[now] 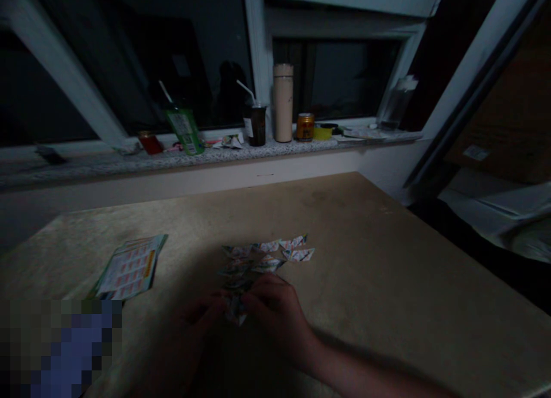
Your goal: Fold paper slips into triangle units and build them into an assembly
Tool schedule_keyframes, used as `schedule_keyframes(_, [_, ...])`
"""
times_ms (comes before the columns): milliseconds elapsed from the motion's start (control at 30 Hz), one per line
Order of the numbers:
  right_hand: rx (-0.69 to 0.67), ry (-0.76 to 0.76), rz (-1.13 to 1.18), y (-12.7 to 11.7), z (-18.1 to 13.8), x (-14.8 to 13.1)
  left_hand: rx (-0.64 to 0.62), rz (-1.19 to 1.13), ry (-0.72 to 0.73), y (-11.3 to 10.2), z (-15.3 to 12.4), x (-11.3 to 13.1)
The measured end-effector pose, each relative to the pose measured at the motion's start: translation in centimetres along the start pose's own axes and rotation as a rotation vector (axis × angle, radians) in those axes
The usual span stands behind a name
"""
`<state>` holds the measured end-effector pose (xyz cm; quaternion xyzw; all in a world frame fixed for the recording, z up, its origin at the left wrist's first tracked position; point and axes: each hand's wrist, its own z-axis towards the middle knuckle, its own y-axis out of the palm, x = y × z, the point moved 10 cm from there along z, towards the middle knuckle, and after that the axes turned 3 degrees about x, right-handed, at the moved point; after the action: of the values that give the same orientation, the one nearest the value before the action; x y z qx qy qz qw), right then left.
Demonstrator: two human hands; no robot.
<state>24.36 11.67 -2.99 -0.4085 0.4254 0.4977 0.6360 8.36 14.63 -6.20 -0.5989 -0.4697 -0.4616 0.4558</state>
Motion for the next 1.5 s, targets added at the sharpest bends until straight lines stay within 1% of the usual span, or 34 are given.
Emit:
schedule_keyframes(100, [-0.002,-0.029,-0.039,-0.1,0.0,-0.4,0.029,-0.013,0.03,-0.4,0.0,0.0])
schedule_keyframes(200, [0.028,-0.062,-0.089,-0.5,0.0,-0.9,0.063,0.012,0.02,-0.8,0.0,-0.1])
schedule_keyframes(367, [0.08,-0.079,-0.11,-1.1,0.0,-1.2,0.076,0.048,0.049,-0.9,-0.3,0.9])
schedule_keyframes(500, [0.081,-0.096,-0.086,-1.1,-0.3,-1.7,0.112,0.127,0.169,-1.2,-0.5,2.4])
schedule_keyframes(567, [0.088,-0.105,-0.094,-1.1,-0.5,-2.0,0.088,0.169,0.223,-1.1,-0.7,2.7])
schedule_keyframes(633, [0.097,-0.12,-0.113,-1.3,-0.6,-2.3,0.037,0.173,0.251,-0.7,-0.9,2.6])
schedule_keyframes(767, [0.1,-0.151,-0.137,-1.3,-0.7,-2.7,-0.024,0.067,0.311,0.0,-1.5,3.3])
schedule_keyframes(833, [0.097,-0.162,-0.131,-1.2,-0.8,-2.7,-0.034,0.064,0.291,0.4,-1.7,3.3])
schedule_keyframes(900, [0.085,-0.173,-0.123,-1.0,-0.9,-2.7,-0.015,0.064,0.228,0.5,-1.6,2.7])
schedule_keyframes(1000, [0.069,-0.178,-0.107,-0.8,-0.9,-2.6,0.048,0.009,0.112,0.0,-1.4,1.6])
schedule_keyframes(1100, [0.08,-0.191,-0.089,-0.8,-0.9,-2.8,0.07,-0.004,0.045,-0.2,-1.1,0.8])
schedule_keyframes(1233, [0.091,-0.181,-0.084,-1.0,-0.8,-2.8,0.112,0.036,0.004,-0.8,-0.8,0.4])
schedule_keyframes(1333, [0.088,-0.159,-0.056,-1.0,-0.7,-2.5,0.104,0.0,-0.003,-0.7,-0.7,0.4])
schedule_keyframes(1500, [0.079,-0.114,0.005,-0.8,-0.8,-2.0,0.135,-0.073,-0.031,-0.9,-0.7,0.5])
